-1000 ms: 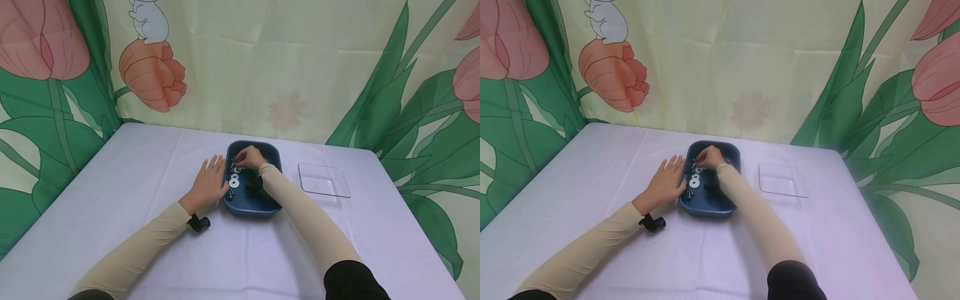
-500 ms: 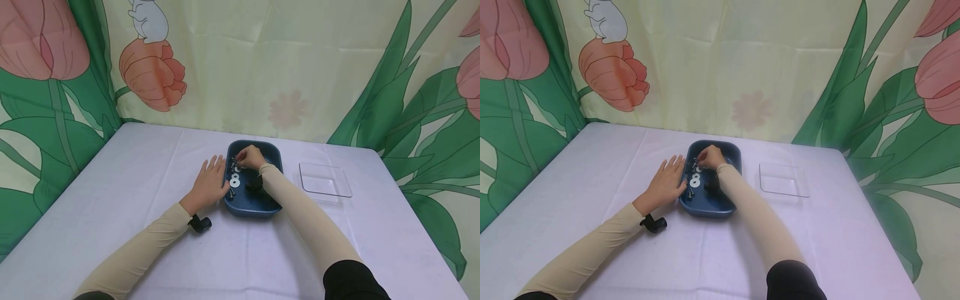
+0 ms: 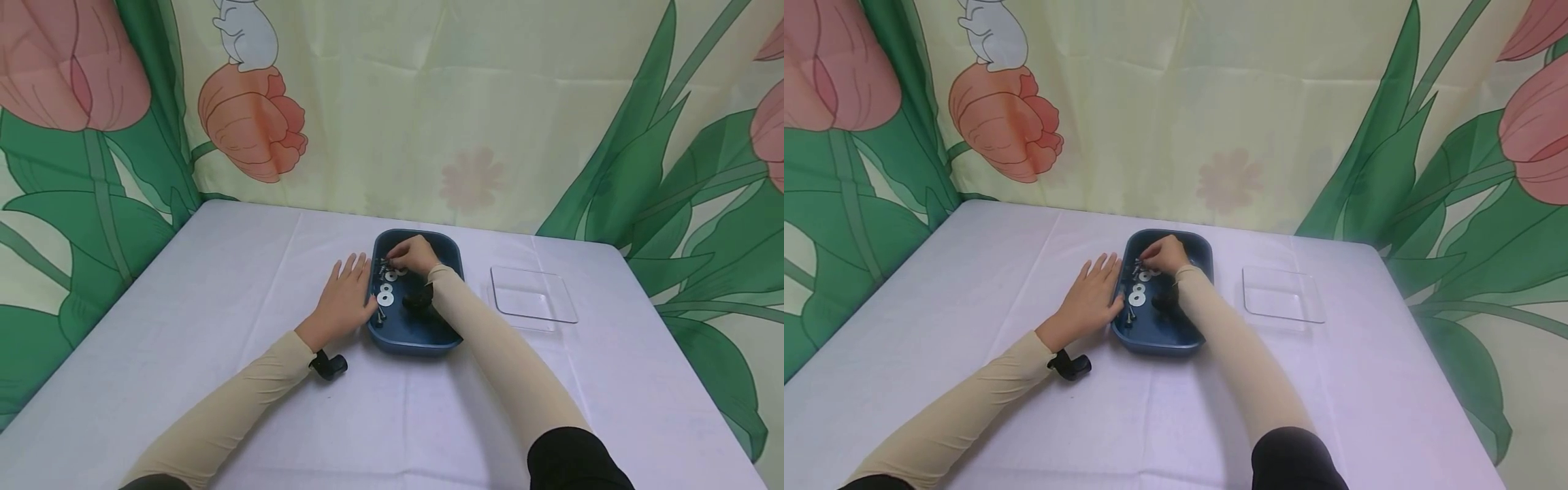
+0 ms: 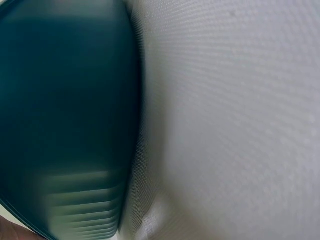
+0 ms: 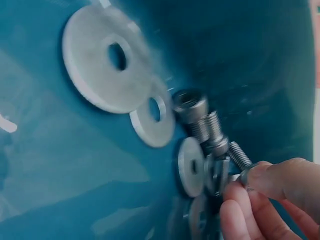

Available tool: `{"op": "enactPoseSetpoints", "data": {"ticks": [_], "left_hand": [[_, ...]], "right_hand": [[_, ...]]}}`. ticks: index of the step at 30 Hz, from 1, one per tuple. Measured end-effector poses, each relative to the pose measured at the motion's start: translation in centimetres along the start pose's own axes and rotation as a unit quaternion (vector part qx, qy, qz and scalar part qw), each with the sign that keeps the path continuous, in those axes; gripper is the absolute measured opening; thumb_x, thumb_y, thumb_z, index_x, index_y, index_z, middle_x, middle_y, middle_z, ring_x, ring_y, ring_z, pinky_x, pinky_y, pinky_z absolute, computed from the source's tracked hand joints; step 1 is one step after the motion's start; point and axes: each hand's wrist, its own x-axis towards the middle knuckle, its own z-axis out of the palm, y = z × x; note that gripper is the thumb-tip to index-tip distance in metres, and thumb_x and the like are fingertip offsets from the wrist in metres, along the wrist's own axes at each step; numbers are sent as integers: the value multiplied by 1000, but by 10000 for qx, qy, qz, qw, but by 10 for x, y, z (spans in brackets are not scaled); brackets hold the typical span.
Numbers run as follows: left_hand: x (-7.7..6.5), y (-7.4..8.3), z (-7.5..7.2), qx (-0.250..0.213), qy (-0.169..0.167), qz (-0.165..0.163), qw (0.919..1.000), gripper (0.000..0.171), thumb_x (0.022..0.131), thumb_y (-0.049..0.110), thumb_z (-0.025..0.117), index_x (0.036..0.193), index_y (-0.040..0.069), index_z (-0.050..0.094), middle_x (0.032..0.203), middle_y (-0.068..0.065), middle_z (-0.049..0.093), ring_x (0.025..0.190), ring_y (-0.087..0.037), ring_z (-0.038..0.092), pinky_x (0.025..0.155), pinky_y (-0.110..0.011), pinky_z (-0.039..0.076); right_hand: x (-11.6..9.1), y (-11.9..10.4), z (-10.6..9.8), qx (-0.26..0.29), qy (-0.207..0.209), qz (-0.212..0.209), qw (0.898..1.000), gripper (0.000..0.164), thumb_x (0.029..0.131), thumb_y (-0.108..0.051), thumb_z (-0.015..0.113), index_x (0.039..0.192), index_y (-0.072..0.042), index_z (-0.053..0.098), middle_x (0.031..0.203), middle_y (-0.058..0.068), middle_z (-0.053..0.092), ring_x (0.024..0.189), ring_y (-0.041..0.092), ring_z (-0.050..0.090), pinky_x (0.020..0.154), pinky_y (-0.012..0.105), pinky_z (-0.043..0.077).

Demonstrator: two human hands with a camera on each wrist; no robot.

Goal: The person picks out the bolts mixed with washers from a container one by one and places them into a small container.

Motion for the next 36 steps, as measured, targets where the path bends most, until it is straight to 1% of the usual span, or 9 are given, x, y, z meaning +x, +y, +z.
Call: {"op": "enactPoseSetpoints", "data": {"ticks": [5,11,15,19,21,26,32,36], "left_hand": [[1,0,2,-9,33,7,10000,68,93,33,44,146,-4,23,154,-20,23,145,-34,14,120,-53,10],[2,1,4,36,15,-35,10000,68,93,34,43,147,-3,22,155,-18,22,146,-33,13,120,-52,9],[2,1,4,37,-9,-62,10000,68,93,34,43,147,-3,22,155,-18,21,146,-33,12,120,-52,9],[2,0,4,14,-18,-89,10000,68,93,33,43,147,-2,22,155,-18,21,146,-33,12,120,-52,8],[2,0,3,-7,-11,-100,9999,68,93,33,43,147,-2,22,155,-18,21,146,-32,12,120,-52,8],[1,0,2,-26,49,-105,9999,68,93,33,44,147,-2,22,155,-18,21,146,-32,12,120,-51,8],[1,0,3,25,74,-114,9999,68,92,33,44,147,-3,22,155,-18,22,146,-32,12,120,-51,9],[1,-1,3,-8,74,-114,9999,68,92,33,43,147,-3,23,155,-18,22,146,-32,13,120,-51,9]], "right_hand": [[-3,-3,-4,45,132,8,9999,18,86,-8,66,101,-2,72,104,15,70,88,23,66,86,35,57],[-7,-7,-9,366,159,15,9992,20,86,-8,65,103,0,71,107,17,69,91,25,65,89,37,56],[-8,-10,-14,593,198,-138,9979,21,86,-9,66,104,0,70,107,18,68,95,27,65,92,39,54],[-13,-14,-21,864,198,-330,9955,23,86,-10,65,106,0,69,108,19,68,98,27,63,97,40,51],[-16,-17,-26,982,178,-357,9944,24,87,-12,65,108,-2,69,110,18,67,100,28,62,99,41,50],[-23,-26,-39,1039,252,-399,9935,27,87,-18,66,111,-6,68,114,14,66,102,26,61,101,41,48],[-37,-39,-60,959,403,-555,9930,27,86,-14,67,111,-4,68,112,15,67,99,24,63,96,39,51],[-48,-44,-74,810,412,-585,9941,27,86,-15,67,111,-4,68,111,14,67,99,23,63,98,40,50]]}}
